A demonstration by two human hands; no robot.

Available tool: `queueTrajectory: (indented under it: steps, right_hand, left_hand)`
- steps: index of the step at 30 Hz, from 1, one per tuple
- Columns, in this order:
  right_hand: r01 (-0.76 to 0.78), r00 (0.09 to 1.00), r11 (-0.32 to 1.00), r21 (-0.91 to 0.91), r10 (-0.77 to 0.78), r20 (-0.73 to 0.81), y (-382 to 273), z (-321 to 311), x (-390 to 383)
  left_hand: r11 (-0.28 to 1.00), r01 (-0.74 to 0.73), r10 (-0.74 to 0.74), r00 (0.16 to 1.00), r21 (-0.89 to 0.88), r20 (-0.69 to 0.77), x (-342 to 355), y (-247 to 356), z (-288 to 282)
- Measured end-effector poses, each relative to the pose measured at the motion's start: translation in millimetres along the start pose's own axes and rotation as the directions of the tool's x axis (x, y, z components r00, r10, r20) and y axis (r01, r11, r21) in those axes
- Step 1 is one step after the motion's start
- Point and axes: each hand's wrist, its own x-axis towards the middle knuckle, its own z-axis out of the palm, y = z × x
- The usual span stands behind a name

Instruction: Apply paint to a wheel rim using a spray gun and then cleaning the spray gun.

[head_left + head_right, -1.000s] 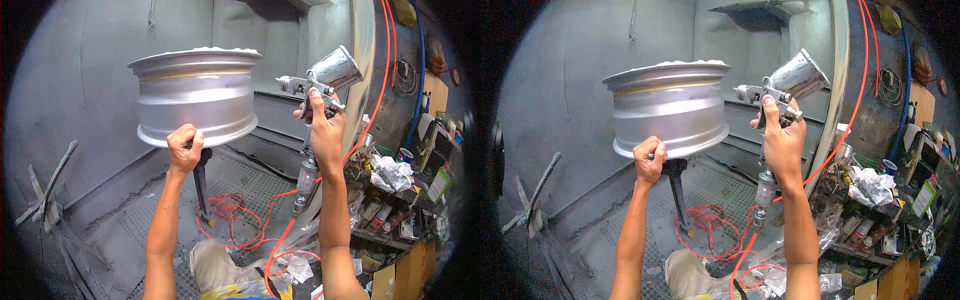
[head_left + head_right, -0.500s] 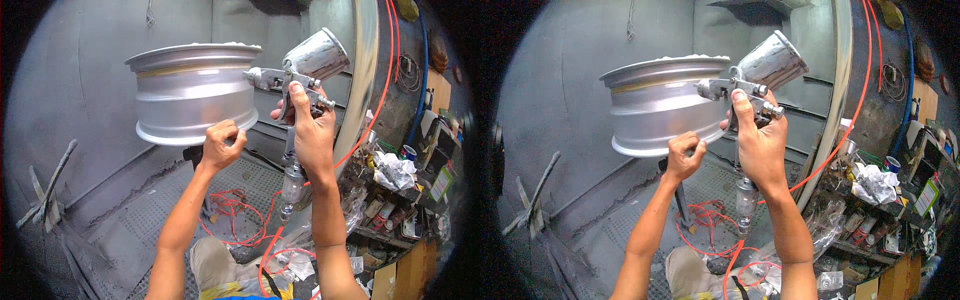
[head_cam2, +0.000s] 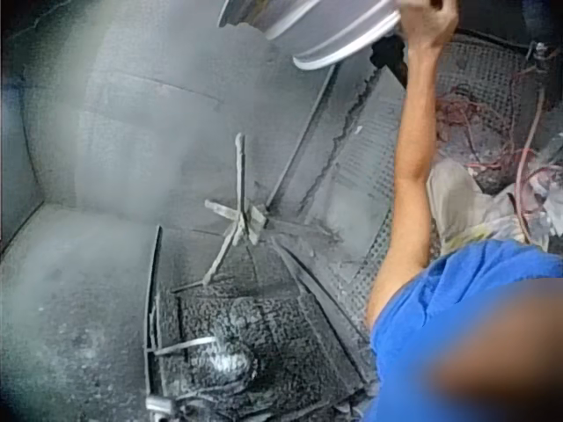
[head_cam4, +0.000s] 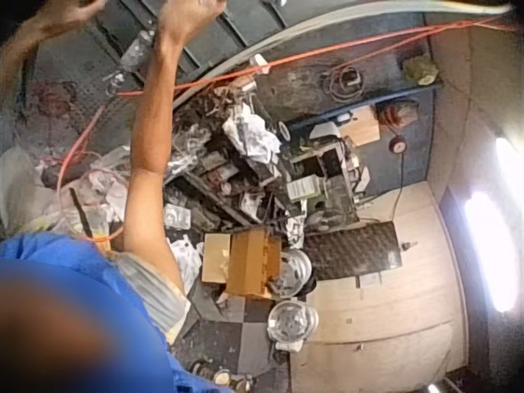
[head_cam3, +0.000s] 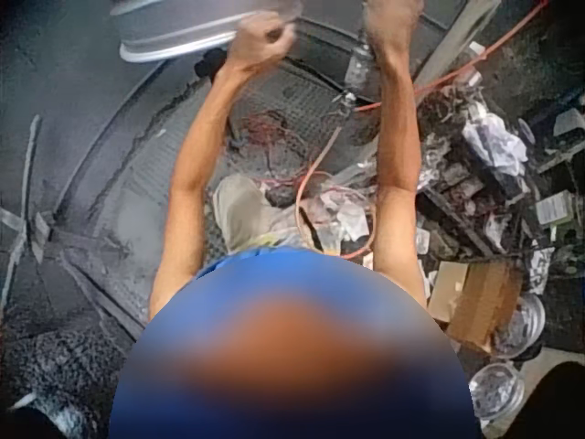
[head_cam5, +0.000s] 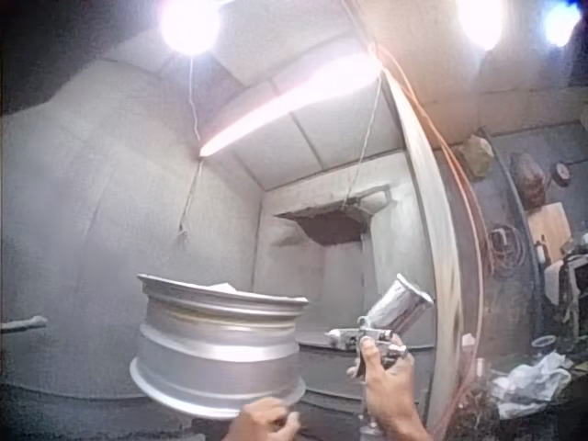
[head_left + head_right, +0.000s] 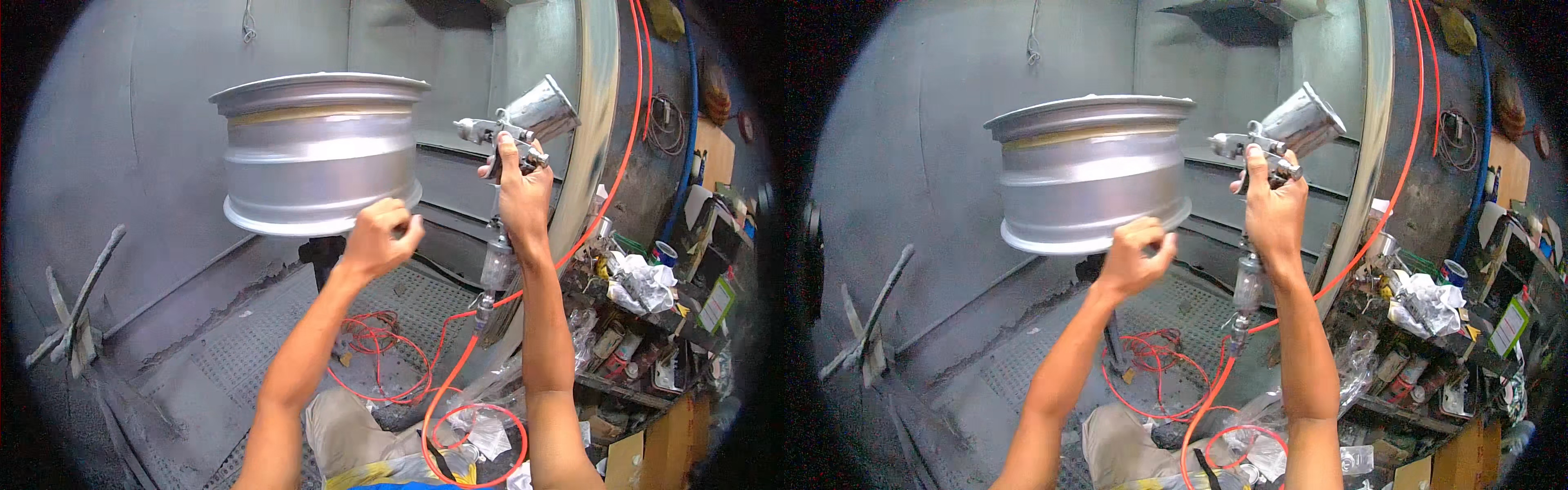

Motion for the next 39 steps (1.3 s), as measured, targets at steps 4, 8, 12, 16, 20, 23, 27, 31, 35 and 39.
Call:
queueTrajectory:
  steps: [4,8,12,16,20,23,27,31,35,39]
  right_hand:
    - [0.035,0.998,0.999,0.014,-0.034,-0.054,12.2,-5.6,6.1]
    - [-0.023,0.999,1.0,0.003,0.023,-0.04,6.4,-2.7,-1.6]
    - [-0.056,0.998,0.996,0.073,0.054,0.033,-7.0,1.4,-9.4]
    - [-0.059,0.996,0.994,0.09,0.053,0.068,-20.7,5.6,-15.4]
    - [-0.026,0.996,0.996,0.081,0.019,0.084,-31.5,11.2,-22.9]
    - [-0.01,0.996,0.998,0.07,0.004,0.084,-35.7,16.0,-26.6]
    - [-0.009,0.996,0.996,0.087,0.001,0.085,-38.6,16.4,-21.5]
    - [0.014,0.995,0.998,0.058,-0.02,0.1,-39.1,15.7,-20.3]
    - [-0.001,0.995,0.998,0.062,-0.005,0.098,-40.9,17.6,-21.9]
    - [0.002,0.994,0.998,0.069,-0.01,0.112,-45.0,20.4,-24.2]
  left_hand:
    - [0.989,0.067,-0.043,0.984,0.131,-0.175,-26.9,-13.1,-73.5]
    - [0.988,0.08,-0.043,0.961,0.128,-0.273,-41.0,-22.4,-105.2]
    - [0.988,0.05,-0.019,0.978,0.145,-0.206,-37.5,-12.1,-82.6]
    - [0.997,0.05,-0.04,0.987,0.058,-0.158,-29.2,-2.5,-52.3]
    - [0.997,0.065,-0.068,0.993,-0.036,-0.099,-26.4,-2.7,-18.8]
    - [0.997,0.024,-0.028,0.998,-0.079,-0.058,-15.6,-6.3,9.9]
    - [0.959,0.166,-0.149,0.985,-0.228,0.091,2.4,-1.8,35.8]
    - [0.989,0.057,-0.057,0.998,-0.133,0.0,-3.0,7.9,10.8]
    - [0.999,0.046,-0.045,0.99,0.001,-0.13,-7.6,6.3,-41.8]
    - [0.993,0.052,-0.026,0.971,0.103,-0.237,-12.2,-0.4,-94.9]
